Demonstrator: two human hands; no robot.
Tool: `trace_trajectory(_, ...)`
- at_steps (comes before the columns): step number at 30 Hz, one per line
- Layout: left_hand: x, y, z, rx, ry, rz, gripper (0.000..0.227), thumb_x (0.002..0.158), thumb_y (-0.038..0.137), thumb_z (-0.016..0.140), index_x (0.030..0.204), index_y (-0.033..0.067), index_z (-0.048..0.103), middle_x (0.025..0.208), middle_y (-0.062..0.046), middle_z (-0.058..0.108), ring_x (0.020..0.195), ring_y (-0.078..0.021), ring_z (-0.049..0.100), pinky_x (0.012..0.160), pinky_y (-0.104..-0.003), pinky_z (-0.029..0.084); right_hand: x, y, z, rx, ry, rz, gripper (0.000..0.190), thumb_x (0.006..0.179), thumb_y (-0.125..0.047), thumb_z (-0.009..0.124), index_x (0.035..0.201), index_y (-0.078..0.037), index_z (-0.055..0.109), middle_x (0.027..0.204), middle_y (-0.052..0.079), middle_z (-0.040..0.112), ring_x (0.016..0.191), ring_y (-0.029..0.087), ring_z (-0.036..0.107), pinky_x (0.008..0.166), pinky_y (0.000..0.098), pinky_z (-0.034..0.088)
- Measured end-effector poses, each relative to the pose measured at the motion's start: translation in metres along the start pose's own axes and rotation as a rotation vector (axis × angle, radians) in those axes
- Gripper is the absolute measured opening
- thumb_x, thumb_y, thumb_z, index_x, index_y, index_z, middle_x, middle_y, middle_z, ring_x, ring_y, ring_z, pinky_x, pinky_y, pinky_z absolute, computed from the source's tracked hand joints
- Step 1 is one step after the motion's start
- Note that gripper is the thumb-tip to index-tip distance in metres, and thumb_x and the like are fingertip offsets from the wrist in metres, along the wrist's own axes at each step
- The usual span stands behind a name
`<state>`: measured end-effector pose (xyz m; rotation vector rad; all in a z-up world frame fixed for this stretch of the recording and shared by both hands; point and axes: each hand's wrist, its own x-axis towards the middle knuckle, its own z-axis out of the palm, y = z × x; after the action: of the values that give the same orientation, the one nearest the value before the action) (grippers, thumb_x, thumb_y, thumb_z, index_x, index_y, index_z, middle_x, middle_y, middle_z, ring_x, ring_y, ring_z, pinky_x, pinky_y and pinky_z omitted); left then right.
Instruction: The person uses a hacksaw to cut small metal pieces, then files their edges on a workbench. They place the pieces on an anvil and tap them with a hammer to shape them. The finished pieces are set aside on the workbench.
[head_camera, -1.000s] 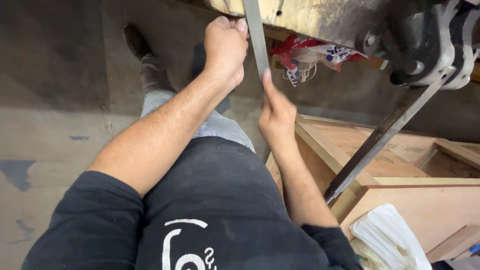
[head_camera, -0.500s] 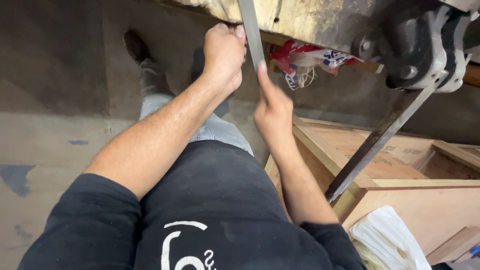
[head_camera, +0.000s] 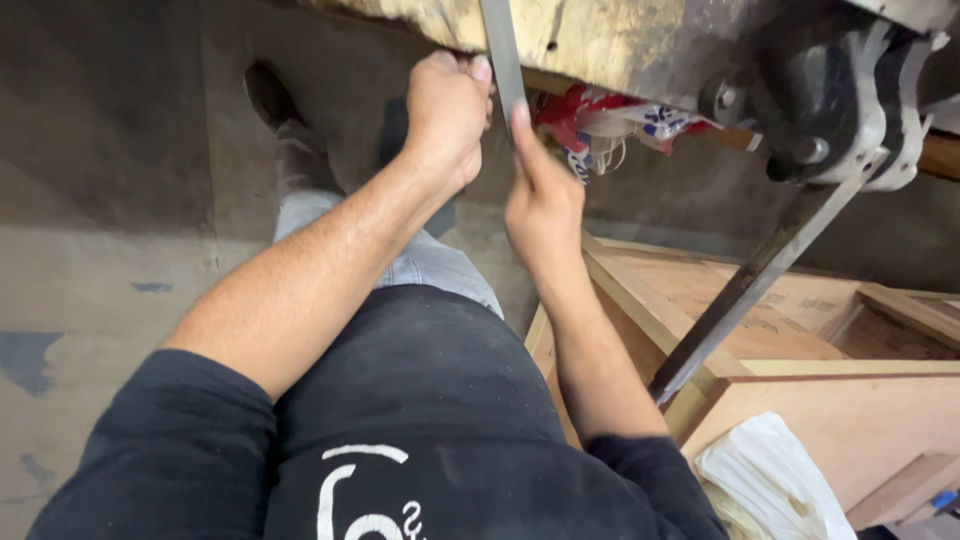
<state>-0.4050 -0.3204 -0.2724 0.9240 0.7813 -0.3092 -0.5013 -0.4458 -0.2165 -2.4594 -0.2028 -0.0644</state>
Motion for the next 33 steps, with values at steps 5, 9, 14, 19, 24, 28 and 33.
trace_trajectory(5, -0.001, 0.0, -0.003, -0.013, -0.027, -0.007, 0.018, 0.098, 0.006, 0.062, 0.081, 0.0039, 0.055, 0.072, -0.004, 0.059, 0.055, -0.0116, 0.051, 0.045, -0.03, 0.043, 0.003, -0.011, -0.015, 0.637, -0.151, 0.53, 0.044, 0.112, -0.008, 0.047, 0.155, -0.018, 0.05, 0.072, -0.001, 0.061, 0.051, 0.004, 0.05, 0.049, 0.0225, 0.044)
trace_trajectory(9, 0.001, 0.002, -0.004, 0.013, -0.039, -0.064, 0.017, 0.098, 0.007, 0.062, 0.082, 0.003, 0.056, 0.072, -0.005, 0.059, 0.054, -0.012, 0.051, 0.044, -0.03, 0.042, -0.045, -0.03, -0.031, 0.369, -0.129, 0.43, 0.047, 0.106, -0.003, 0.052, 0.152, -0.014, 0.054, 0.078, 0.009, 0.065, 0.059, 0.012, 0.058, 0.058, 0.0262, 0.051)
trace_trajectory(14, 0.0, 0.004, -0.002, 0.057, -0.056, -0.049, 0.016, 0.098, 0.009, 0.062, 0.083, 0.0025, 0.058, 0.073, -0.005, 0.06, 0.055, -0.0121, 0.051, 0.044, -0.03, 0.042, 0.001, -0.016, -0.005, 0.09, 0.025, 0.006, 0.046, 0.107, 0.003, 0.056, 0.149, -0.014, 0.055, 0.108, 0.024, 0.07, 0.087, 0.024, 0.072, 0.084, 0.0309, 0.057)
trace_trajectory(19, -0.002, 0.014, -0.006, 0.008, -0.08, -0.147, 0.016, 0.099, 0.01, 0.061, 0.085, 0.0028, 0.06, 0.073, -0.004, 0.058, 0.057, -0.0118, 0.05, 0.045, -0.03, 0.041, 0.041, -0.015, -0.018, 0.605, -0.112, 0.517, 0.044, 0.112, -0.013, 0.052, 0.155, -0.018, 0.051, 0.074, 0.004, 0.064, 0.052, 0.008, 0.052, 0.046, 0.0253, 0.044)
trace_trajectory(24, -0.013, 0.025, -0.017, 0.087, -0.245, -0.161, 0.015, 0.1, 0.009, 0.061, 0.088, 0.0014, 0.062, 0.074, -0.004, 0.059, 0.059, -0.0123, 0.051, 0.049, -0.029, 0.044, 0.018, -0.028, -0.037, 0.712, -0.076, 0.424, 0.05, 0.113, -0.014, 0.058, 0.161, -0.015, 0.045, 0.079, 0.001, 0.065, 0.056, 0.006, 0.053, 0.052, 0.023, 0.045)
trace_trajectory(28, -0.04, 0.036, -0.027, 0.246, -0.339, -0.092, 0.014, 0.101, 0.01, 0.06, 0.093, 0.0, 0.065, 0.079, -0.004, 0.065, 0.063, -0.0108, 0.058, 0.053, -0.027, 0.051, 0.014, -0.034, -0.032, 0.737, -0.036, 0.389, 0.067, 0.104, -0.008, 0.073, 0.163, -0.011, 0.041, 0.083, -0.002, 0.06, 0.06, 0.005, 0.05, 0.053, 0.0225, 0.042)
trace_trajectory(33, -0.074, 0.055, -0.038, 0.433, -0.441, 0.013, 0.009, 0.099, 0.009, 0.063, 0.097, 0.0004, 0.067, 0.079, -0.003, 0.069, 0.063, -0.0073, 0.064, 0.054, -0.024, 0.056, 0.017, -0.032, -0.028, 0.74, 0.0, 0.337, 0.079, 0.099, -0.004, 0.079, 0.166, -0.008, 0.036, 0.083, -0.002, 0.059, 0.065, 0.005, 0.051, 0.057, 0.0219, 0.041)
